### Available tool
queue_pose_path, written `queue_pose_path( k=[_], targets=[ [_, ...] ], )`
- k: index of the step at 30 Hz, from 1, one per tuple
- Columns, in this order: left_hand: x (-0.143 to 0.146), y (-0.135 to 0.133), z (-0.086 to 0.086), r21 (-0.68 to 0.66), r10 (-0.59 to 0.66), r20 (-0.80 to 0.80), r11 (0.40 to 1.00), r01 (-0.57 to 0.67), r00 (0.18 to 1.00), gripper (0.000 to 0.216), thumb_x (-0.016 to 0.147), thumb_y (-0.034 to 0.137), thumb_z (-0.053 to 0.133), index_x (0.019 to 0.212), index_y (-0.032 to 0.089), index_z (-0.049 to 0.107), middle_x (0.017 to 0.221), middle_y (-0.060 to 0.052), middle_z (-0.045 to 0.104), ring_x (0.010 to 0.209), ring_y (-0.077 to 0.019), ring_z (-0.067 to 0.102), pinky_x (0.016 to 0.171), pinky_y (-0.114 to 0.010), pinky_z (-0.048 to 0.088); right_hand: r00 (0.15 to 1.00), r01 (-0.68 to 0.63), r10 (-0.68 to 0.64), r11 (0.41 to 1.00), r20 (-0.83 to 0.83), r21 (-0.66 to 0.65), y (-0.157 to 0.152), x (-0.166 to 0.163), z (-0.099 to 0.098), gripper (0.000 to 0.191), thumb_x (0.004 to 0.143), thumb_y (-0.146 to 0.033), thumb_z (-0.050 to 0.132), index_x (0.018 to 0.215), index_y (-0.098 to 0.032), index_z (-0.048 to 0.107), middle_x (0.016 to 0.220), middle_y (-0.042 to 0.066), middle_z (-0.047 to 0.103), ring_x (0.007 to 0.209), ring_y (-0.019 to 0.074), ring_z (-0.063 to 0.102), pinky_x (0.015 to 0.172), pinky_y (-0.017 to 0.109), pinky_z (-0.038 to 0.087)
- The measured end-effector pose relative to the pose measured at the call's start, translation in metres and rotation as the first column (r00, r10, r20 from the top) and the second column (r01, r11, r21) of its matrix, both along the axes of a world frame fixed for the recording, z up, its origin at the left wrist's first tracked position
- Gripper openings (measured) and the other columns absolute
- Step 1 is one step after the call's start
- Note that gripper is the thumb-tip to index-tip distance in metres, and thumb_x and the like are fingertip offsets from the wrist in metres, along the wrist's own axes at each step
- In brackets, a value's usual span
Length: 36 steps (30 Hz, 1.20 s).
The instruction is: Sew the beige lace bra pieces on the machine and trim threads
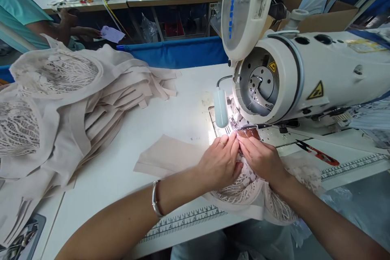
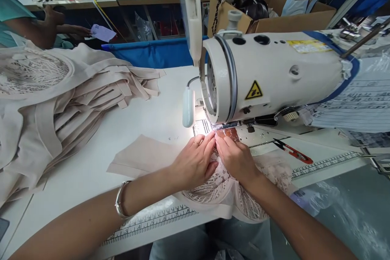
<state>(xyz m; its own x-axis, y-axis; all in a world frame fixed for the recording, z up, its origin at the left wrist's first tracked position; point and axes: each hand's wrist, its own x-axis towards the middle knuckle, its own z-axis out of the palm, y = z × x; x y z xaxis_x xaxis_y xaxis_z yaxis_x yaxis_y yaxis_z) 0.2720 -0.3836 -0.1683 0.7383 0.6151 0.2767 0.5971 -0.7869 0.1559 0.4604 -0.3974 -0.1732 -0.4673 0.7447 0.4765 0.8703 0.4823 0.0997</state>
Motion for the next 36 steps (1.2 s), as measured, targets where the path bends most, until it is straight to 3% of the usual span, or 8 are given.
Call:
queue_pose_path(
  k=[6,14,27,36],
  targets=[
    [-0.0012,-0.0006,-0.0008,0.024,-0.001,-0.019,1.000,0.001,1.000,0.056,0.101,0.039,0.039,0.136,-0.003,0.051,0.145,-0.025,0.054,0.117,-0.0336,0.054,0.099,-0.044,0.042,1.000,0.004,-0.004,1.000,-0.028,0.002,0.0019,-0.0034,0.0030,0.029,0.103,-0.018,0.048,0.117,-0.010,0.071,0.078,0.004,0.073,0.065,0.0120,0.067,0.063,0.024,0.050],
    [-0.0032,0.0053,0.0046,-0.034,-0.032,-0.008,0.999,0.032,0.999,0.053,0.098,0.042,0.046,0.133,0.002,0.053,0.143,-0.023,0.056,0.118,-0.0321,0.053,0.093,-0.043,0.044,0.996,0.055,-0.061,0.994,-0.064,-0.097,0.0026,-0.0024,0.0006,0.033,0.104,-0.022,0.043,0.118,-0.015,0.073,0.086,0.006,0.076,0.073,0.0142,0.071,0.067,0.024,0.053],
    [-0.0056,0.0047,0.0046,0.030,0.021,-0.061,0.999,-0.019,0.998,0.061,0.101,0.048,0.041,0.140,0.003,0.049,0.147,-0.023,0.053,0.127,-0.0328,0.053,0.105,-0.045,0.035,0.993,0.075,-0.083,0.992,-0.080,-0.098,0.0034,-0.0039,0.0000,0.033,0.104,-0.020,0.043,0.119,-0.014,0.072,0.094,0.007,0.078,0.078,0.0146,0.072,0.068,0.023,0.053],
    [-0.0059,0.0057,-0.0007,0.029,0.037,-0.067,0.999,-0.035,0.997,0.068,0.100,0.050,0.039,0.146,0.000,0.044,0.152,-0.023,0.050,0.133,-0.0336,0.050,0.111,-0.048,0.031,0.994,0.095,-0.099,0.993,-0.055,-0.075,0.0064,-0.0048,0.0021,0.033,0.102,-0.019,0.044,0.118,-0.014,0.072,0.084,0.006,0.076,0.070,0.0151,0.070,0.064,0.025,0.052]
  ],
)
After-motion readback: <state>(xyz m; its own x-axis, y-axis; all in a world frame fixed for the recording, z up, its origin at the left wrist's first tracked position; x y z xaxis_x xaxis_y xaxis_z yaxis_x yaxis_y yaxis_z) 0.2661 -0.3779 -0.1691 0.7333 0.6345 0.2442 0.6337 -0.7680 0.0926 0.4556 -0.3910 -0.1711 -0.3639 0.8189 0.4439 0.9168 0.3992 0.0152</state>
